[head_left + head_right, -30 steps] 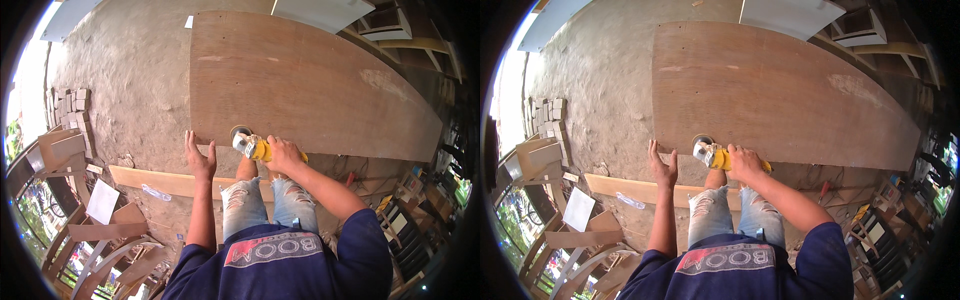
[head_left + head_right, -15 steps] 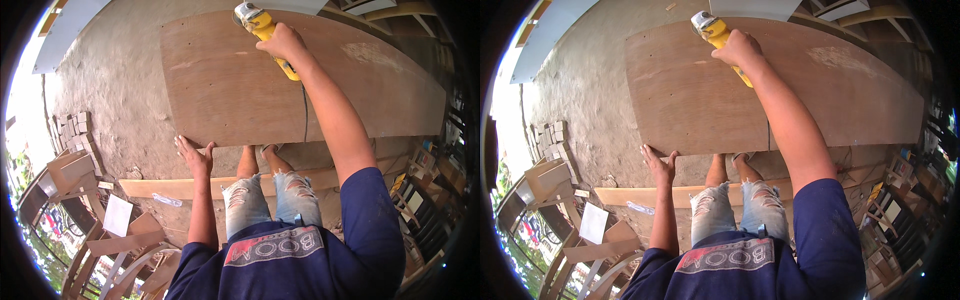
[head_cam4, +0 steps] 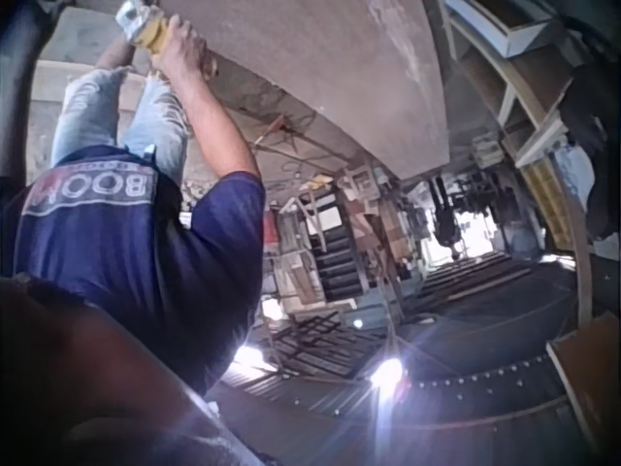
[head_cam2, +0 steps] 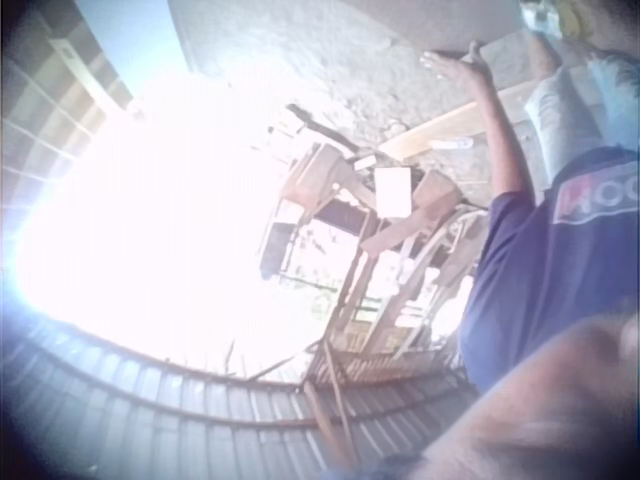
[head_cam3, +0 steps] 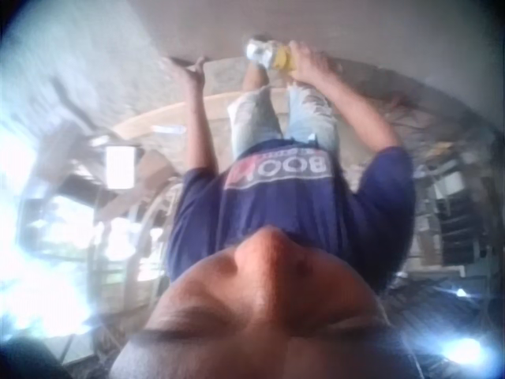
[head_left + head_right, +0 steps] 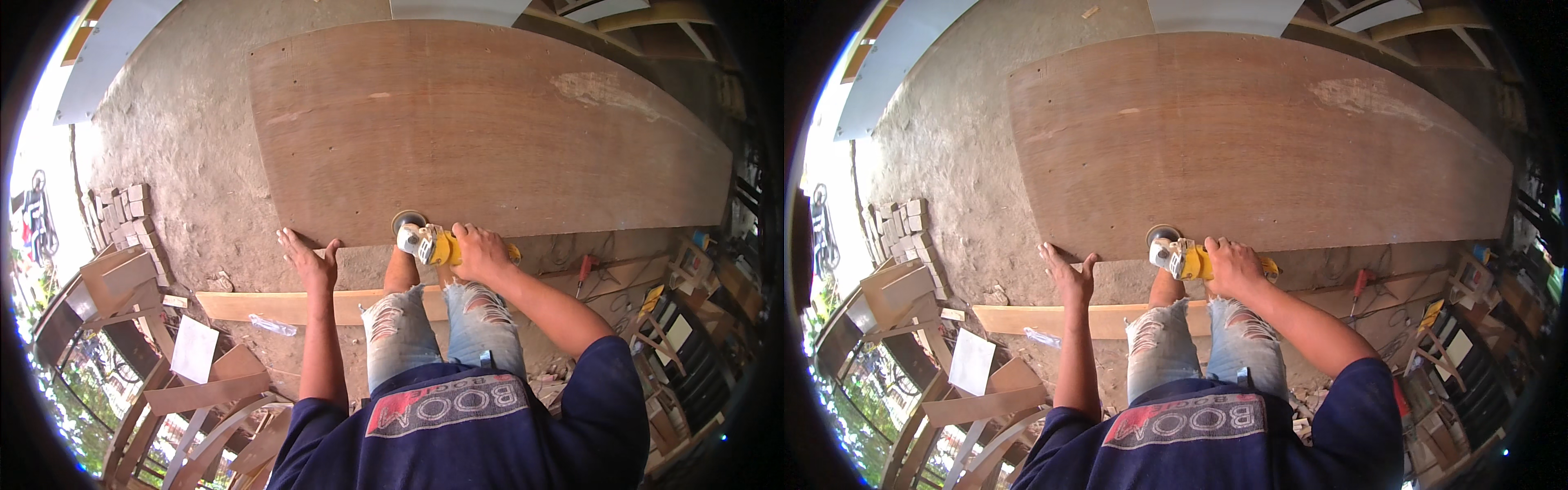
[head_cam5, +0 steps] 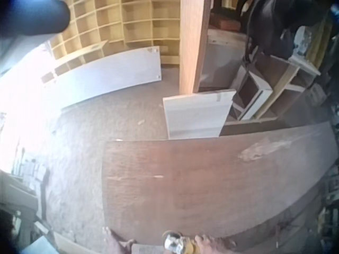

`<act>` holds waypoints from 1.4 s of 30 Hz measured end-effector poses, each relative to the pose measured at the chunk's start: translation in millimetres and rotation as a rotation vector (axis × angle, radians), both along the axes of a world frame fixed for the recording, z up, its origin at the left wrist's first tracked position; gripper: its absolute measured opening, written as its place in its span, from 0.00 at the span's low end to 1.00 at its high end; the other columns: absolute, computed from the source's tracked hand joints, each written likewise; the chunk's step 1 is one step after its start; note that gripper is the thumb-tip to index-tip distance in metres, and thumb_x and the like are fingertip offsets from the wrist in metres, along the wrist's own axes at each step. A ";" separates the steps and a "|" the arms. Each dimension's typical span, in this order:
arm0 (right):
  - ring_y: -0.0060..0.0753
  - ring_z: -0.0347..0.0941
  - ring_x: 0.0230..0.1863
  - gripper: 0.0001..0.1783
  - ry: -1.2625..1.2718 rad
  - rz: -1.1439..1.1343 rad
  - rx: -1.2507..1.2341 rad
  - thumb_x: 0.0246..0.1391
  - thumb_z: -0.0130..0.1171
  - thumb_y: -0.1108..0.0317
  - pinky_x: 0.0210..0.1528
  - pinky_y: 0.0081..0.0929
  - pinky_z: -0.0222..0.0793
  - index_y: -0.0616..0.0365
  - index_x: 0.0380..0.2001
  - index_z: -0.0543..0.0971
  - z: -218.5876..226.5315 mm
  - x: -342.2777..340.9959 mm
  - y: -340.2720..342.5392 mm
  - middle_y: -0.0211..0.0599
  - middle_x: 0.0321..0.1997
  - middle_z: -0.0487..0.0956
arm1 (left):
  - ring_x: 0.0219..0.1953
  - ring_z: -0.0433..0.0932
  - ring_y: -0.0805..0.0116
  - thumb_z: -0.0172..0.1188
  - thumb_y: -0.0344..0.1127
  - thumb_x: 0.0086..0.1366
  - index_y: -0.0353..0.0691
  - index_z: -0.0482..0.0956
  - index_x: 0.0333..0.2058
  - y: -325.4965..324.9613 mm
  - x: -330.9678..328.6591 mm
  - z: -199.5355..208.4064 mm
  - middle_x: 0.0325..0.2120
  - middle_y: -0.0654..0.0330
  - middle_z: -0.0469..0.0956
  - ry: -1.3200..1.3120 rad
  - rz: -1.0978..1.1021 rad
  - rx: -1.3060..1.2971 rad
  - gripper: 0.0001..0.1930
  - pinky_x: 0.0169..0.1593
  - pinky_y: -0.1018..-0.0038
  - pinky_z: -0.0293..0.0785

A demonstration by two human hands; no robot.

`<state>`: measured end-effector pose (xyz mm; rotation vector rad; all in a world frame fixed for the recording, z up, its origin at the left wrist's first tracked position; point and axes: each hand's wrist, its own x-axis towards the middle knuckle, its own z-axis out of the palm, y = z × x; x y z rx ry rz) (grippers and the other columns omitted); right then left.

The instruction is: The person uses a power sander to smooth the surface of a large wooden board and then uses a power drill to drive screws into the sides of a wooden box assembly.

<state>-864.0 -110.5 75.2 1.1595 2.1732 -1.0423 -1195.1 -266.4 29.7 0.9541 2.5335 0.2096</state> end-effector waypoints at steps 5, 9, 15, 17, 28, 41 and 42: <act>0.66 0.84 0.45 0.38 -0.018 -0.201 0.169 0.44 0.73 0.56 0.51 0.56 0.81 0.59 0.58 0.72 -1.0 -7.5 64.1 0.58 0.43 0.85 | 0.82 0.39 0.40 0.80 0.49 0.56 0.30 0.42 0.78 -8.7 -5.3 -10.8 0.79 0.37 0.43 0.026 -0.033 -0.015 0.65 0.78 0.37 0.42; 0.61 0.84 0.52 0.37 -0.013 -0.403 0.208 0.45 0.72 0.54 0.57 0.50 0.81 0.62 0.58 0.78 12.8 -26.8 183.3 0.59 0.48 0.86 | 0.82 0.39 0.40 0.80 0.50 0.57 0.30 0.41 0.78 -8.0 -8.2 -13.4 0.79 0.36 0.43 0.036 -0.065 -0.030 0.65 0.78 0.36 0.42; 0.55 0.86 0.50 0.33 0.087 -0.489 0.260 0.41 0.77 0.51 0.54 0.45 0.82 0.62 0.48 0.84 23.9 -54.5 283.7 0.54 0.47 0.88 | 0.82 0.39 0.40 0.79 0.52 0.58 0.30 0.40 0.78 -4.1 -5.6 -14.3 0.79 0.35 0.42 0.043 -0.067 -0.060 0.65 0.78 0.35 0.39; 0.53 0.86 0.51 0.35 0.077 -0.518 0.248 0.40 0.78 0.50 0.54 0.44 0.83 0.61 0.50 0.84 22.5 -53.6 283.4 0.53 0.48 0.88 | 0.82 0.38 0.40 0.79 0.53 0.58 0.30 0.40 0.78 -1.7 -4.5 -15.1 0.79 0.35 0.42 0.048 -0.071 -0.071 0.65 0.78 0.35 0.39; 0.64 0.82 0.52 0.44 -0.009 -0.189 0.037 0.44 0.75 0.56 0.55 0.54 0.80 0.62 0.63 0.69 1.8 58.9 59.2 0.60 0.52 0.83 | 0.82 0.37 0.41 0.79 0.53 0.58 0.30 0.40 0.78 -5.3 -5.7 -12.0 0.80 0.36 0.43 0.066 -0.053 -0.100 0.66 0.79 0.39 0.37; 0.57 0.85 0.51 0.37 0.068 -0.627 0.269 0.41 0.77 0.52 0.54 0.47 0.82 0.60 0.54 0.80 -0.6 47.9 229.6 0.56 0.49 0.87 | 0.81 0.39 0.36 0.80 0.49 0.59 0.23 0.42 0.76 -4.1 -13.2 -14.8 0.77 0.28 0.43 0.071 -0.144 -0.103 0.64 0.81 0.50 0.40; 0.56 0.85 0.50 0.38 0.106 -0.634 0.290 0.40 0.77 0.51 0.53 0.45 0.82 0.60 0.53 0.81 5.8 49.0 258.0 0.55 0.48 0.87 | 0.81 0.39 0.36 0.79 0.52 0.60 0.23 0.41 0.76 -5.7 -14.6 -16.9 0.77 0.27 0.43 0.068 -0.155 -0.108 0.64 0.81 0.50 0.40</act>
